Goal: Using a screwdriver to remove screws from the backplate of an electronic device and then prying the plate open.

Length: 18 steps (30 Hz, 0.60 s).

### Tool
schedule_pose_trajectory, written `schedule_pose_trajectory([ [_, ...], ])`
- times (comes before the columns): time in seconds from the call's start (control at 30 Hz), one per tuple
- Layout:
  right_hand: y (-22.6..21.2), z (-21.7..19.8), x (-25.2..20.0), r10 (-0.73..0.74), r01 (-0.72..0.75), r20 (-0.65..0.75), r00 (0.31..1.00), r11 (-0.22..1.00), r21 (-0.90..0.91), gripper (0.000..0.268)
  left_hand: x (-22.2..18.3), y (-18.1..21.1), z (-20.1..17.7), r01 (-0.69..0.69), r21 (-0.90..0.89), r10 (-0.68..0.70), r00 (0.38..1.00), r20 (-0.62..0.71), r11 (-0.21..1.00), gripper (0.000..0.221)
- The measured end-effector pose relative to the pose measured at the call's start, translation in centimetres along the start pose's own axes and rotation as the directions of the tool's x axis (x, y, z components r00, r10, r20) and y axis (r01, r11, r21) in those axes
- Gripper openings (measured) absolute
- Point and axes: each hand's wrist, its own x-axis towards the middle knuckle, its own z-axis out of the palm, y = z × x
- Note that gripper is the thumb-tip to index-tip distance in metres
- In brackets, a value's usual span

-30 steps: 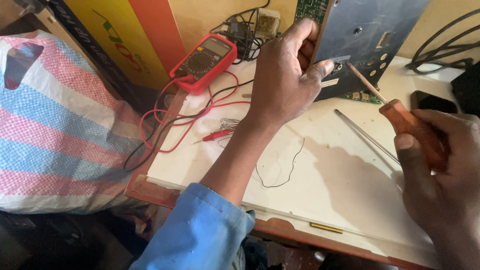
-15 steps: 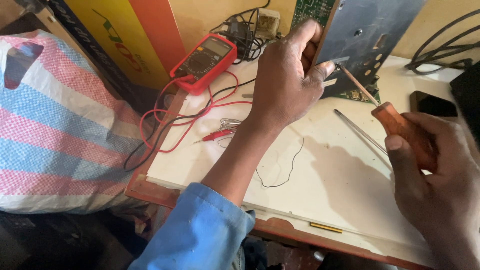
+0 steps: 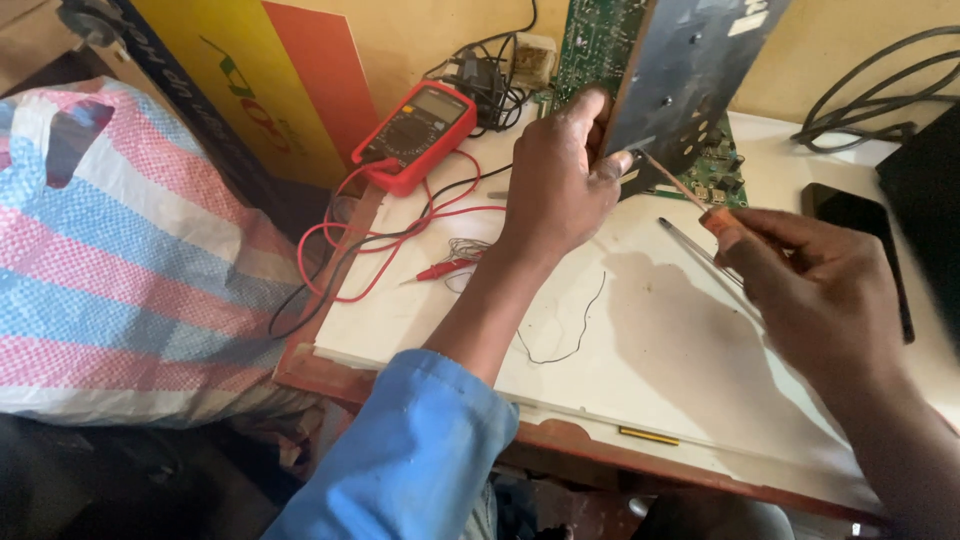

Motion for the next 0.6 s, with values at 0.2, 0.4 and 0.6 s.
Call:
schedule_pose_trajectory([
  [0.2, 2.6, 0.0, 0.5, -0.789, 0.599, -0.005, 0.614, 0.470, -0.648, 0.027, -0.1, -0.5, 0.2, 0.059, 0.050, -0.058, 0.998, -0.012, 0.997, 0.029],
  [0.4, 3.6, 0.1, 1.0, -0.714, 0.516, -0.013, 0.700, 0.519, -0.681, 0.030, -0.4, -0.5, 0.4, 0.112, 0.074, -0.111, 0.994, -0.016, 0.991, 0.031],
  [0.6, 3.2, 0.4, 1.2, -0.283, 0.238, -0.004, 0.959, 0.817, -0.525, 0.030, -0.4, -0.8, 0.7, 0.093, 0.066, -0.091, 0.995, -0.036, 0.993, 0.028],
])
